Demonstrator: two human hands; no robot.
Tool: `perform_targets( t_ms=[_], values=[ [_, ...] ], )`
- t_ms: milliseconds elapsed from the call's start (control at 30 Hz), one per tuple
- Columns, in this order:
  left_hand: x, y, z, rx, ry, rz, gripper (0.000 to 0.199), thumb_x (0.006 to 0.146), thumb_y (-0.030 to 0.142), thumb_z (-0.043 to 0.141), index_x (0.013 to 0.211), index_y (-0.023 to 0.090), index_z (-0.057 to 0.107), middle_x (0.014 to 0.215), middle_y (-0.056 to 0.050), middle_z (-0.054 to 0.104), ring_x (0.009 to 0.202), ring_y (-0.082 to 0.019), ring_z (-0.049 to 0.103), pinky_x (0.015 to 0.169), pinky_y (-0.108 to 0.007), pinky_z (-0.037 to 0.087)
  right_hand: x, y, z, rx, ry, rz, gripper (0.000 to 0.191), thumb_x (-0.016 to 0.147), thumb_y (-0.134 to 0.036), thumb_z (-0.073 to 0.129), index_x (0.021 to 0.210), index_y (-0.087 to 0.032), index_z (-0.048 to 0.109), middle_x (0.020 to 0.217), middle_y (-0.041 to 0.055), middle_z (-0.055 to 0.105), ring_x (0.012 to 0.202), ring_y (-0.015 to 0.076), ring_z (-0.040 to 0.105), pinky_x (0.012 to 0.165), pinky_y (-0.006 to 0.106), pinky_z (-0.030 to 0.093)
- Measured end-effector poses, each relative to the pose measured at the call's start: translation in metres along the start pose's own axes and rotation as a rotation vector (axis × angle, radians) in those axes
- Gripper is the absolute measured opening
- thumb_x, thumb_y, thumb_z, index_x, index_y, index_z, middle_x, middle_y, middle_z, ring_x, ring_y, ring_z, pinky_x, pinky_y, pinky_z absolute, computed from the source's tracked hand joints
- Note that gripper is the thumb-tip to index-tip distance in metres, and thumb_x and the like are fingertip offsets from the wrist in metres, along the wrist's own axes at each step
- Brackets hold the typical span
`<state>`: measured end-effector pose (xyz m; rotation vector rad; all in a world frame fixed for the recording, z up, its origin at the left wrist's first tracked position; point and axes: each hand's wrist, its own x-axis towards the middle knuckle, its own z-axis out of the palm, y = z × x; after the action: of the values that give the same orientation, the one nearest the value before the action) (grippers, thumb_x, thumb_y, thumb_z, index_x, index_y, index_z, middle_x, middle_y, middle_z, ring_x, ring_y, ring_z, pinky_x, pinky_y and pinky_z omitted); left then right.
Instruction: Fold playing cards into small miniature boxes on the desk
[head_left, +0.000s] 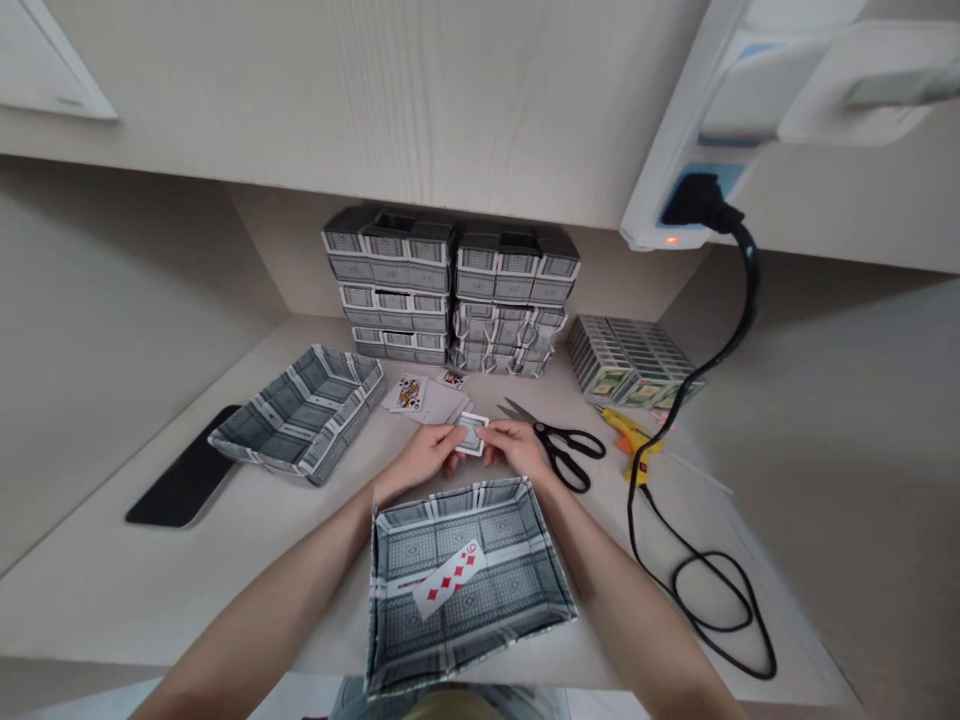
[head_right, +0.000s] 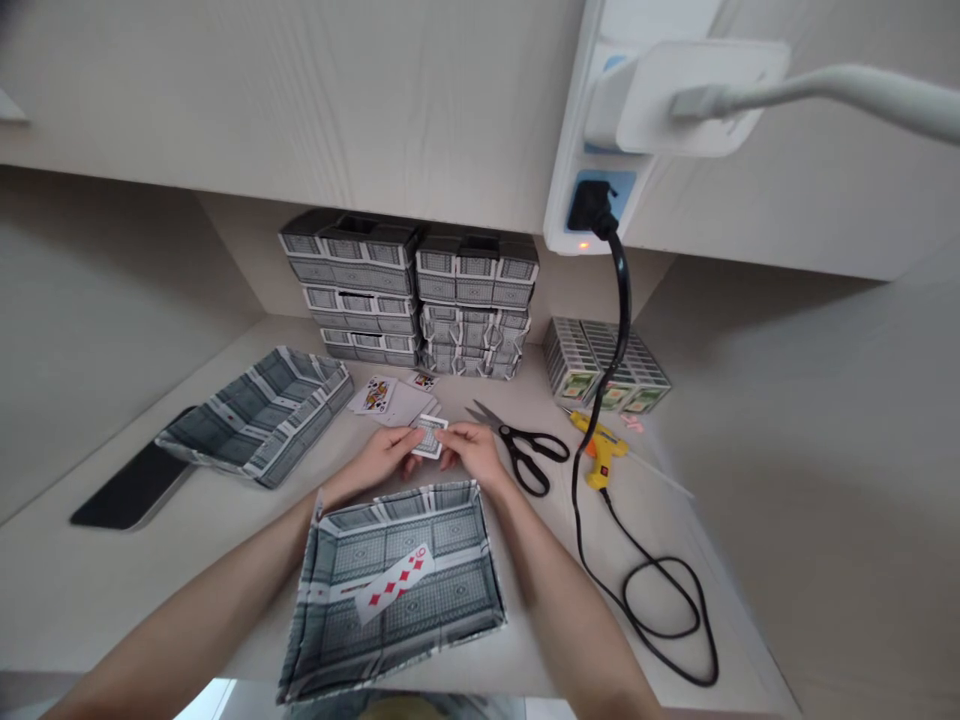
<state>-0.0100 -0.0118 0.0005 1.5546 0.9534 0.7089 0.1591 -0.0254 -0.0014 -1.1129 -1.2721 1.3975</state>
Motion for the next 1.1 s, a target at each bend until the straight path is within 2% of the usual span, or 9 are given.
perform_targets(
  t_ms=[200, 433, 667, 933, 1100],
  values=[
    [0.0007, 0.0022, 0.0009, -0.033, -0.020, 0.012, 0.044, 0.078, 0.052, 0.043, 0.058, 0.014, 0.049, 0.042, 0.004, 0.050, 0.039, -0.009, 0.045, 0.044, -0.020, 0.037, -0.0001, 0.0000, 0.0004, 0.011, 0.018, -0.011, 0.028, 0.066, -0.045, 0.063, 0.055, -0.020, 0.059, 0.038, -0.0038, 0.054, 0.035, 0.0113, 0.046, 0.042, 0.025, 0.035],
    [-0.0022, 0.0065, 0.0020, 0.074, 0.068, -0.001, 0.039, 0.073, 0.050, 0.054, 0.058, 0.013, 0.053, 0.042, 0.004, 0.051, 0.035, -0.007, 0.044, 0.039, -0.019, 0.034, 0.0008, -0.0009, 0.0007, -0.007, 0.095, -0.040, 0.030, 0.066, -0.046, 0.063, 0.056, -0.019, 0.055, 0.041, -0.0026, 0.057, 0.037, 0.0106, 0.046, 0.043, 0.024, 0.037],
    [-0.0011, 0.0065, 0.0022, 0.006, 0.015, -0.060, 0.041, 0.075, 0.052, 0.049, 0.062, 0.013, 0.054, 0.045, 0.003, 0.054, 0.037, -0.009, 0.048, 0.039, -0.019, 0.036, 0.0010, -0.0015, 0.0010, -0.012, 0.095, -0.045, 0.030, 0.065, -0.047, 0.065, 0.056, -0.019, 0.055, 0.043, -0.0022, 0.058, 0.037, 0.0098, 0.047, 0.042, 0.022, 0.039],
    [0.0000, 0.0009, 0.0017, 0.097, 0.003, -0.025, 0.040, 0.078, 0.050, 0.043, 0.062, 0.015, 0.051, 0.041, 0.005, 0.049, 0.035, -0.008, 0.044, 0.039, -0.019, 0.034, 0.0013, -0.0013, 0.0005, 0.013, 0.078, -0.011, 0.030, 0.061, -0.044, 0.068, 0.055, -0.019, 0.054, 0.046, -0.0013, 0.062, 0.037, 0.0105, 0.050, 0.041, 0.022, 0.040],
    [0.0007, -0.0009, 0.0021, 0.045, -0.021, -0.047, 0.041, 0.080, 0.051, 0.040, 0.063, 0.015, 0.050, 0.041, 0.005, 0.047, 0.034, -0.008, 0.041, 0.038, -0.019, 0.032, 0.0012, -0.0023, 0.0000, 0.007, 0.026, -0.023, 0.030, 0.065, -0.045, 0.065, 0.057, -0.019, 0.053, 0.044, -0.0035, 0.059, 0.035, 0.0096, 0.049, 0.037, 0.021, 0.037]
  ],
)
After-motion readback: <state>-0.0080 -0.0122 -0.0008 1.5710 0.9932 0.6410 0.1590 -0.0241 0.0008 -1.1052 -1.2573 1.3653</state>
